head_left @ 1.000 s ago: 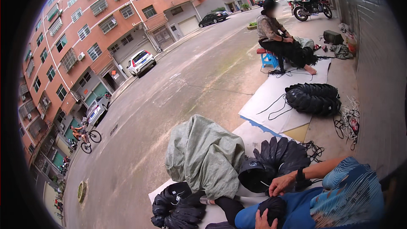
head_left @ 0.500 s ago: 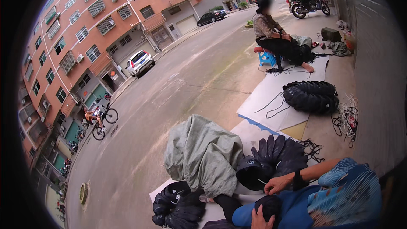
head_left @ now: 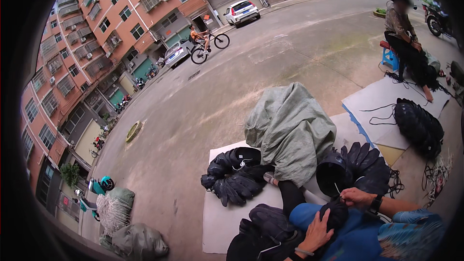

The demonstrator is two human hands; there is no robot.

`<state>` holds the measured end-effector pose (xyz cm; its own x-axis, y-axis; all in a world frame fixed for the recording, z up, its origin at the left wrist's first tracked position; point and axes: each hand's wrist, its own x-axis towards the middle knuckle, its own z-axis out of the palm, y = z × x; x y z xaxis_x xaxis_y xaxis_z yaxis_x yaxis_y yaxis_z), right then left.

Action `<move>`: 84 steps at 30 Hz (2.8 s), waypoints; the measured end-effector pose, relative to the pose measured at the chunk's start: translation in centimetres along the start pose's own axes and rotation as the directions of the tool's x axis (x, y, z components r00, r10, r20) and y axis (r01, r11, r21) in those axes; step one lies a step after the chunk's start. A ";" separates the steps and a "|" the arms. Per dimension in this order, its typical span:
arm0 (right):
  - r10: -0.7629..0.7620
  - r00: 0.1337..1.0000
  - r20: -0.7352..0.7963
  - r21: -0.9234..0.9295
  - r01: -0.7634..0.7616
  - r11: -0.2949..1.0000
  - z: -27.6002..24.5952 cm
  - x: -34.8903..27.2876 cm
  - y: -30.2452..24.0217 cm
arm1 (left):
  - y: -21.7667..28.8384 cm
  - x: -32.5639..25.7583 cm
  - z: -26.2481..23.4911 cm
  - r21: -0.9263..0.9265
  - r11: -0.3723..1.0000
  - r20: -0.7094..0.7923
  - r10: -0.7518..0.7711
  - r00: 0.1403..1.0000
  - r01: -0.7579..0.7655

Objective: The person threads a long black cord through the eyelets of a shoe by hand and then wraps the remaining cord around a bundle of similar cords.

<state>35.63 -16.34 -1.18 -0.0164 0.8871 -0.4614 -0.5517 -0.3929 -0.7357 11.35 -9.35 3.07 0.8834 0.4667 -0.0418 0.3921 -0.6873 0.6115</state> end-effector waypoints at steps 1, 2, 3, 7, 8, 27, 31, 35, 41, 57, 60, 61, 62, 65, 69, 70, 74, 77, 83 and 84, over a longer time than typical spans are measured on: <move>-0.009 1.000 -0.006 0.000 0.009 1.000 -0.3 0.0 -0.3 | -0.2 0.1 0.0 -0.026 1.000 -0.009 0.008 1.000 -0.008; 0.056 0.998 0.041 0.040 -0.058 0.998 -0.3 -0.4 -0.6 | -0.2 0.0 -0.1 -0.054 0.998 -0.012 0.013 1.000 -0.013; 0.119 0.989 0.090 0.078 -0.126 0.989 -0.3 -0.7 -0.9 | -0.3 0.0 -0.2 -0.054 0.998 -0.004 0.021 1.000 -0.021; 0.067 0.997 -0.042 -0.181 -0.073 0.981 -1.0 -1.2 -3.0 | 0.0 0.5 -0.1 -0.037 0.999 0.051 0.011 0.999 -0.009; 0.072 0.990 -0.119 -0.159 -0.091 0.983 -2.3 -1.2 -3.7 | 0.1 0.7 0.0 -0.004 0.999 0.027 0.036 0.999 -0.036; -0.609 -0.229 -0.760 -0.642 0.416 0.644 -33.0 -15.9 -27.3 | -0.4 -0.8 -2.7 -0.094 0.995 0.271 0.000 0.963 0.027; -0.682 -0.270 -0.679 -0.709 0.482 0.515 -31.3 -15.7 -29.5 | 1.2 -1.2 -2.1 -0.086 0.984 0.088 0.164 0.983 -0.157; -0.660 -0.441 -0.607 -0.794 0.323 0.515 -26.6 -13.8 -32.6 | 0.2 -1.4 -1.6 -0.156 0.985 0.099 0.091 0.991 -0.075; -0.521 -0.314 -0.793 -0.580 0.651 0.490 -24.4 -13.5 -35.4 | 0.6 -2.9 -4.2 -0.118 0.990 0.125 -0.064 0.990 0.079; -0.871 -0.490 -0.031 -0.374 -0.803 0.465 -33.6 -34.9 -36.1 | -3.5 -4.9 -8.5 -0.084 0.892 -0.032 -0.447 0.894 0.443; -0.722 -0.672 -0.163 -0.499 -0.576 0.648 -34.3 -35.9 -35.5 | -3.7 -5.1 -8.6 -0.050 0.891 -0.090 -0.455 0.886 0.452; -0.664 -0.717 -0.212 -0.530 -0.487 0.694 -34.4 -36.2 -35.5 | -4.0 -5.4 -8.6 -0.068 0.884 -0.122 -0.467 0.876 0.462; -0.619 -0.740 -0.264 -0.580 -0.391 0.714 -34.0 -34.8 -36.8 | -4.1 -6.8 -8.5 -0.124 0.866 -0.175 -0.500 0.848 0.485; -0.617 -0.752 -0.232 -0.544 -0.425 0.723 -34.7 -42.3 -33.5 | -6.7 -4.2 -8.3 0.009 0.960 -0.324 -0.263 0.909 0.281; -0.872 -0.380 -0.310 -0.190 -0.874 0.448 -31.3 -35.5 -34.2 | -4.2 -7.9 -11.4 -0.111 0.792 -0.449 -0.579 0.680 0.601; -0.873 -0.356 -0.332 -0.178 -0.886 0.429 -32.1 -36.5 -33.6 | -4.7 -8.4 -11.8 -0.126 0.789 -0.484 -0.578 0.657 0.601; -0.836 -0.381 -0.395 -0.173 -0.863 0.475 -35.1 -33.1 -34.5 | -5.9 -10.5 -12.8 -0.271 0.727 -0.590 -0.643 0.488 0.631; -0.840 -0.285 -0.462 -0.250 -0.867 0.432 -44.2 -30.3 -30.0 | -2.8 -10.6 -15.1 -0.248 0.701 -0.685 -0.615 0.391 0.668; -0.863 -0.208 -0.460 -0.436 -0.794 0.423 -58.0 -35.9 -36.7 | -12.5 -13.7 -14.5 -0.480 0.623 -0.652 -0.724 0.224 0.618; -0.869 -0.102 -0.483 -0.556 -0.731 0.395 -57.8 -25.8 -37.9 | -13.2 -20.0 -14.0 -0.570 0.572 -0.654 -0.751 0.096 0.589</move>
<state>105.17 -38.36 9.88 0.8845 0.1338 0.4470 0.2578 -0.9386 -0.2294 -15.06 -1.84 6.92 -0.3773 0.9245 0.0537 0.5984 0.1991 0.7760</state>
